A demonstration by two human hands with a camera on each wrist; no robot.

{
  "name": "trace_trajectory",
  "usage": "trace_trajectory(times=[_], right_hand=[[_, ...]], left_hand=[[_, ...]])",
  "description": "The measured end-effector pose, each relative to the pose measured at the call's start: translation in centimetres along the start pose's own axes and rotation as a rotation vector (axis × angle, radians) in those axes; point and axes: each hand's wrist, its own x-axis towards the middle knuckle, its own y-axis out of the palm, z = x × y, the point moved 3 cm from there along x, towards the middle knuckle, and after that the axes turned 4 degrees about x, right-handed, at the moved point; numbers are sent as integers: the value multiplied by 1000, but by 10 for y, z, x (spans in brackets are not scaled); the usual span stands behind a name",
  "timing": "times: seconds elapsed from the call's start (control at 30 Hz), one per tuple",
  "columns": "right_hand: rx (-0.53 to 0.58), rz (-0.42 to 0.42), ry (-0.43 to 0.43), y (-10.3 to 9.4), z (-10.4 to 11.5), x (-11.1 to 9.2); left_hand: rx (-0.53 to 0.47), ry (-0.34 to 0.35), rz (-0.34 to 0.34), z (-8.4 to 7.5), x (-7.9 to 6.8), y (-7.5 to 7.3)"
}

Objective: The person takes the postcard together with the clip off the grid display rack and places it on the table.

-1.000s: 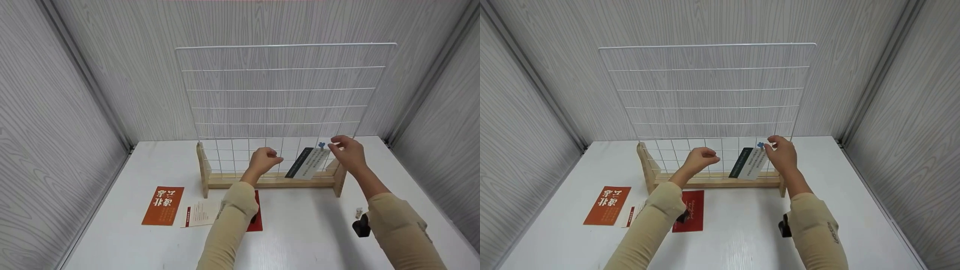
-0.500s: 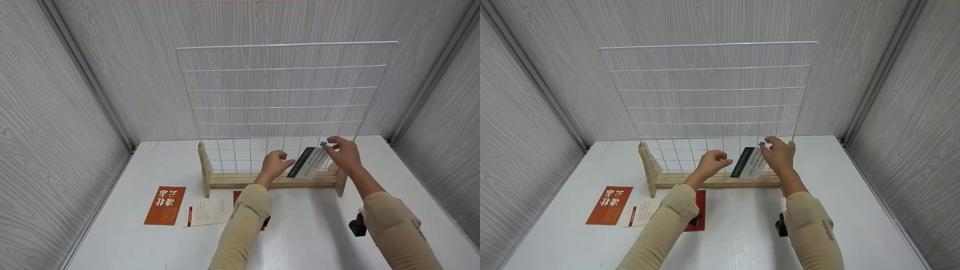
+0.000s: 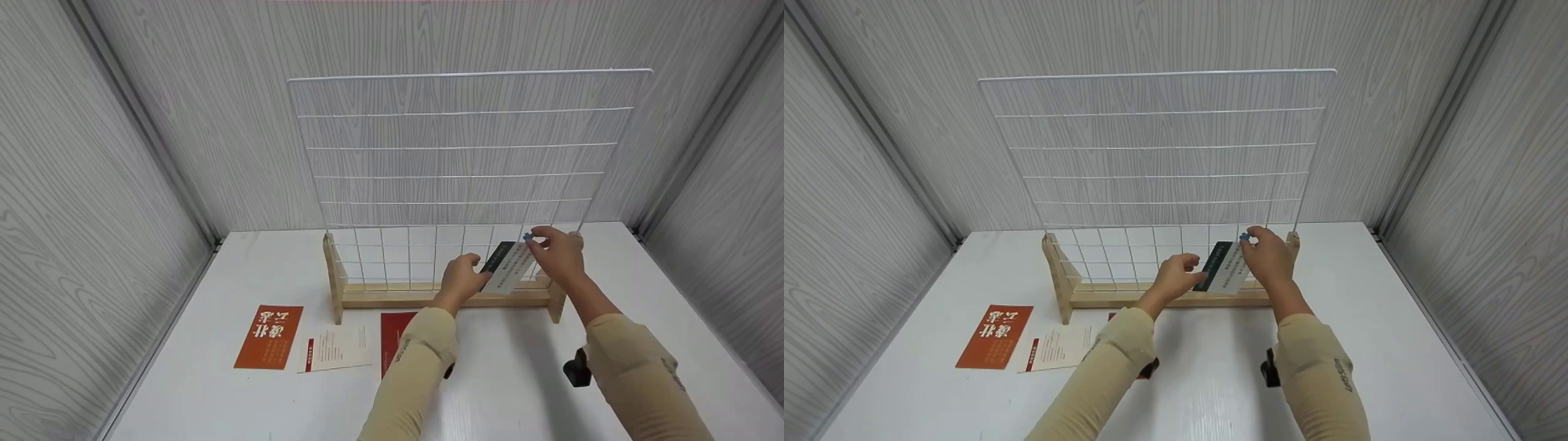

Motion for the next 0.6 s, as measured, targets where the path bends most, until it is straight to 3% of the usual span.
trace_trajectory(times=[0.43,0.6], right_hand=[[-2,-20,55,4,1,2],[-10,-40,34,7,0,4]], left_hand=[[-18,-17,-48,-9,3,14],[-10,-20,-77,-8,3,17]])
